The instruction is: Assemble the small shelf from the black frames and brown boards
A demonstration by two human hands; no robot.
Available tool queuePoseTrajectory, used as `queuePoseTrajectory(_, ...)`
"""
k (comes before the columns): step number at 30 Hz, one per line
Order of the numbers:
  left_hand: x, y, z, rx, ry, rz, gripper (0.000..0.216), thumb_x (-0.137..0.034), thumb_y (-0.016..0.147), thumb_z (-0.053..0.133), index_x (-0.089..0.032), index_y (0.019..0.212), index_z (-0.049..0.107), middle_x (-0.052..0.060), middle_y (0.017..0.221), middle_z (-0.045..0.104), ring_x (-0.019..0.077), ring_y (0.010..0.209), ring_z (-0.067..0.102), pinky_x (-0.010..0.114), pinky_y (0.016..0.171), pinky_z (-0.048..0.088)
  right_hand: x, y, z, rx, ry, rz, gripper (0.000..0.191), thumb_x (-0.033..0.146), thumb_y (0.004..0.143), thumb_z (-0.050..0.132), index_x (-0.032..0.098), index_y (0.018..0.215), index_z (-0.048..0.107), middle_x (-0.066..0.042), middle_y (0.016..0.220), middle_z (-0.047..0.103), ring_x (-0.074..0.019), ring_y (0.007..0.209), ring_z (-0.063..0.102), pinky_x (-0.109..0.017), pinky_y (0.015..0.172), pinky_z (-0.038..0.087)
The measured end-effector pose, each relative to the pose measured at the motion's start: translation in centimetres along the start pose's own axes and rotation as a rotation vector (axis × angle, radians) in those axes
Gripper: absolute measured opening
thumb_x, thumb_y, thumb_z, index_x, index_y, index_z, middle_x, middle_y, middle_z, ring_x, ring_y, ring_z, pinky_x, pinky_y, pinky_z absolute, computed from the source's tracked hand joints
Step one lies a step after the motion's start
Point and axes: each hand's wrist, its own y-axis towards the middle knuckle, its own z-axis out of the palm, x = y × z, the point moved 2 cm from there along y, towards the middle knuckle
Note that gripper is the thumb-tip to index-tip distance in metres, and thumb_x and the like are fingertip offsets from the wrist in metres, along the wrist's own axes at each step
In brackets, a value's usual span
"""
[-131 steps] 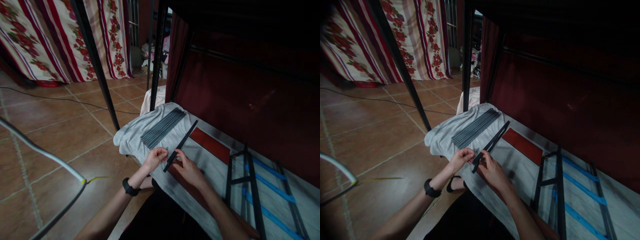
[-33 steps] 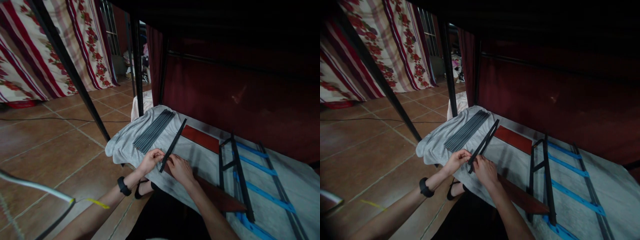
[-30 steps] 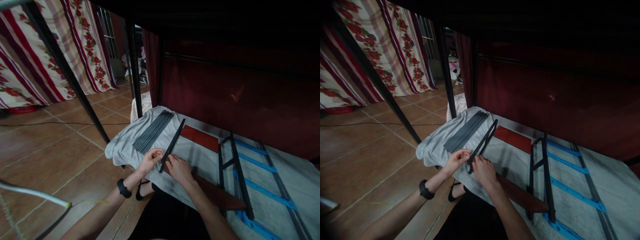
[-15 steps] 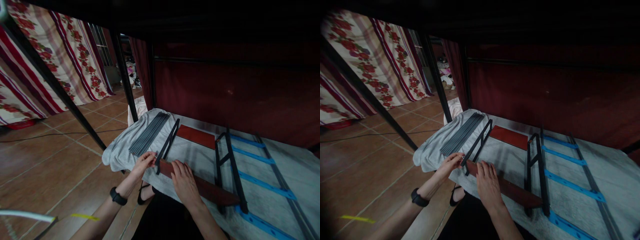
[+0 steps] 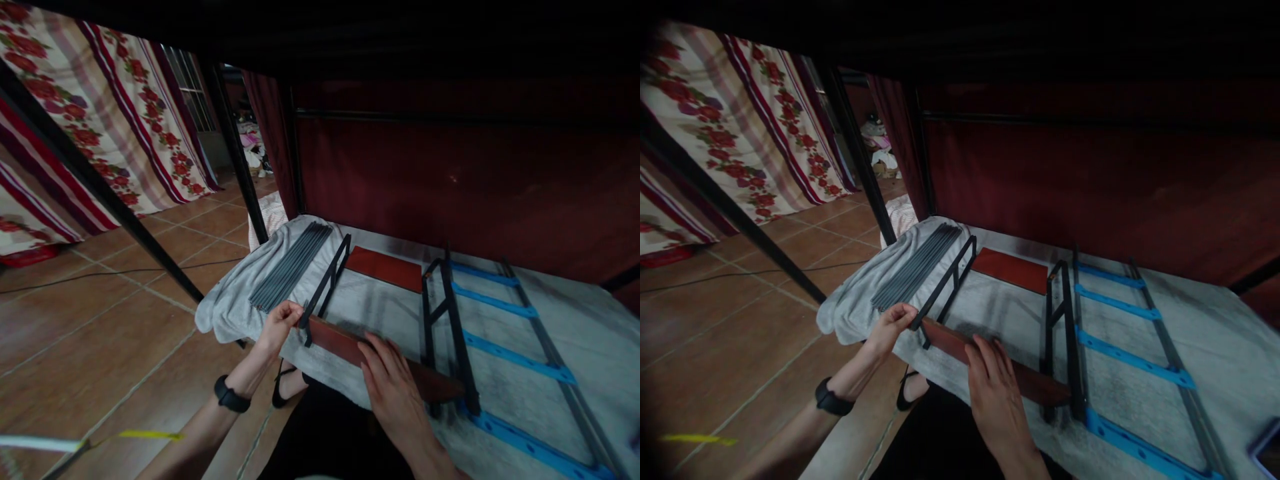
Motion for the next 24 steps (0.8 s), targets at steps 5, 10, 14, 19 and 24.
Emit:
queuePoseTrajectory(5, -0.4, -0.3, -0.2, -0.011, -0.020, -0.055, 0.041, -0.048, 0.067, 0.085, -0.017, 0.090, 0.071, 0.004, 0.083, 0.071, 0.0155, 0.075, 0.063, 0.026, 0.069, 0.047, -3.1, -3.7, -3.5, -0.171, 0.070, 0.124, 0.041, 0.026, 0.100, 0.043, 0.032, 0.140, 0.054, -0.005, 0.147, 0.055, -0.0255, 0.132, 0.056, -0.049, 0.114, 0.045)
queuePoseTrajectory(10, -0.3, -0.1, -0.1, -0.031, 0.056, -0.007, 0.037, -0.049, 0.064, 0.084, -0.016, 0.071, 0.068, 0.001, 0.064, 0.063, 0.0121, 0.060, 0.053, 0.024, 0.060, 0.041, -7.7, -7.3, -6.5, -0.378, -0.001, 0.288, 0.034, 0.038, 0.100, 0.047, 0.026, 0.127, 0.062, -0.008, 0.134, 0.064, -0.0271, 0.124, 0.060, -0.048, 0.111, 0.044)
queuePoseTrajectory(14, -0.2, -0.4, 0.0, -0.015, -0.074, -0.076, 0.043, -0.041, 0.061, 0.087, -0.017, 0.094, 0.073, 0.006, 0.089, 0.071, 0.0175, 0.079, 0.063, 0.027, 0.071, 0.048, -10.6, -9.6, -6.9, -0.424, 0.044, 0.482, 0.039, 0.050, 0.098, 0.048, 0.023, 0.120, 0.066, -0.009, 0.127, 0.067, -0.0293, 0.117, 0.063, -0.045, 0.103, 0.046)
queuePoseTrajectory(19, -0.1, -0.6, 0.2, -0.085, 0.017, -0.081, 0.039, -0.052, 0.067, 0.082, -0.016, 0.075, 0.069, 0.000, 0.066, 0.061, 0.0108, 0.059, 0.049, 0.024, 0.058, 0.039, -11.7, -10.6, -6.0, -0.379, 0.169, 0.666, 0.047, 0.058, 0.095, 0.048, 0.021, 0.118, 0.067, -0.010, 0.125, 0.067, -0.0302, 0.114, 0.063, -0.044, 0.102, 0.044)
queuePoseTrajectory(24, 0.2, -1.1, -0.1, -0.019, -0.036, -0.090, 0.045, -0.050, 0.065, 0.085, -0.016, 0.091, 0.073, 0.003, 0.081, 0.068, 0.0138, 0.071, 0.056, 0.025, 0.066, 0.045, -12.0, -10.5, -5.5, -0.394, 0.293, 0.863, 0.057, 0.065, 0.088, 0.051, 0.019, 0.116, 0.067, -0.012, 0.123, 0.067, -0.0319, 0.115, 0.061, -0.046, 0.105, 0.042)
